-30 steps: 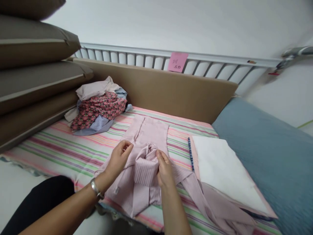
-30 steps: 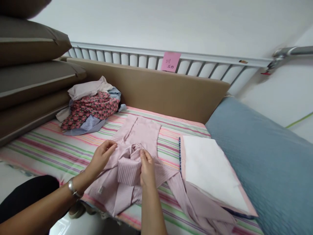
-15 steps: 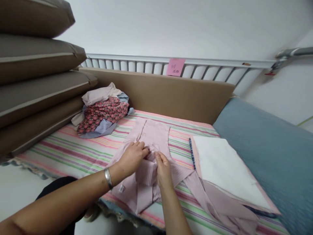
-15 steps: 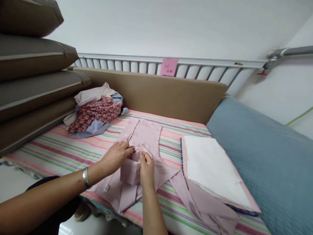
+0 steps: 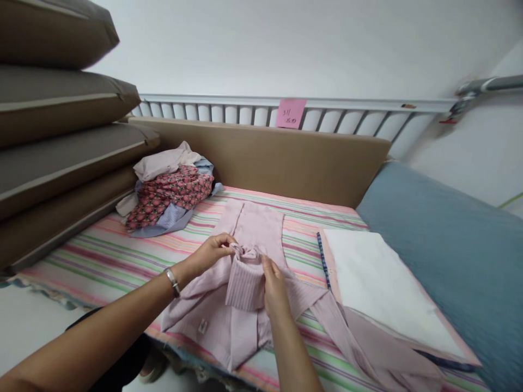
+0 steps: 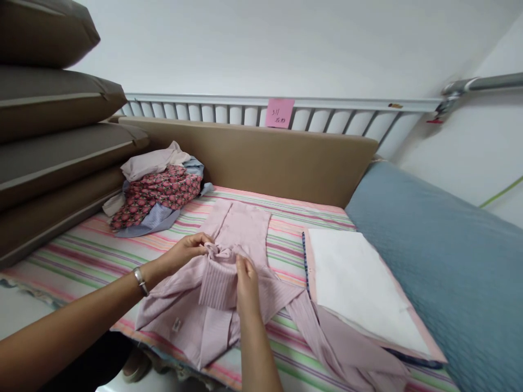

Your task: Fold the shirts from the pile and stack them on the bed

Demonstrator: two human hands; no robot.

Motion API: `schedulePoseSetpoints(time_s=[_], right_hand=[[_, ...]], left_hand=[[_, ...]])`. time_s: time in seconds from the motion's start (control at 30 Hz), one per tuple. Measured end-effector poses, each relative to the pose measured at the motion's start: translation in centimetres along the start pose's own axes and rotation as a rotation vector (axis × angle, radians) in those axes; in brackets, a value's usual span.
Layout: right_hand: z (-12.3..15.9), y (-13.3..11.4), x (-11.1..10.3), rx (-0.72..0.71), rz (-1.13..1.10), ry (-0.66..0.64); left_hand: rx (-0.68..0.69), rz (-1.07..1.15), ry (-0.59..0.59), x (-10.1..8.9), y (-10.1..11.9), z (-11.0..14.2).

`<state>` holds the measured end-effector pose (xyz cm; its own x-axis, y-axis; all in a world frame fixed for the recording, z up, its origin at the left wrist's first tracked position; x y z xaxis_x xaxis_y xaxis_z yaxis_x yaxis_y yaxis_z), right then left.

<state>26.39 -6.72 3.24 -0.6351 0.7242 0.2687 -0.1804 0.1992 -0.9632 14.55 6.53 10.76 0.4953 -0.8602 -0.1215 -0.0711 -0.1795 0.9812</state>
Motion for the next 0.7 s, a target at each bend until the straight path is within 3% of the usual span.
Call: schedulePoseSetpoints(time_s=[0.1, 0.23, 0.3, 0.5, 0.7], right_hand=[[0.4, -1.1, -0.2, -0.072, 0.060, -0.030], [1.4, -3.6, -0.8, -0.365, 0.272, -0.011], [1.8, -4.3, -0.8, -0.437, 0.349, -0.051], [1.6, -3.7, -0.4, -0.449, 0.475, -0.195], [0.9, -3.2, -0.6, -0.442, 0.567, -0.211]], left_hand=[[-0.022, 0.088, 0.034, 0.2, -0.1, 0.0], [0.045, 0.017, -0.043, 0.7, 0.0, 0.0], [0.070, -0.025, -0.082, 0.9, -0.1, 0.0], [0.117, -0.067, -0.199, 1.9, -0.2, 0.1], [0.098, -0.060, -0.219, 1.8, -0.6, -0.2]])
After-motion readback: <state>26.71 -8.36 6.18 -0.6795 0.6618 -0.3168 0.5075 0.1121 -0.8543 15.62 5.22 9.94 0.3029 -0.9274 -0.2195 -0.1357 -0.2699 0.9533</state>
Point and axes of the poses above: each hand's wrist, its own z-axis away from the middle knuckle, its own x-axis out of the palm, y = z × x, the point moved 3 cm from there along -z, towards the middle knuckle, and after that the axes turned 2 degrees about -y, right-handed, at the moved point
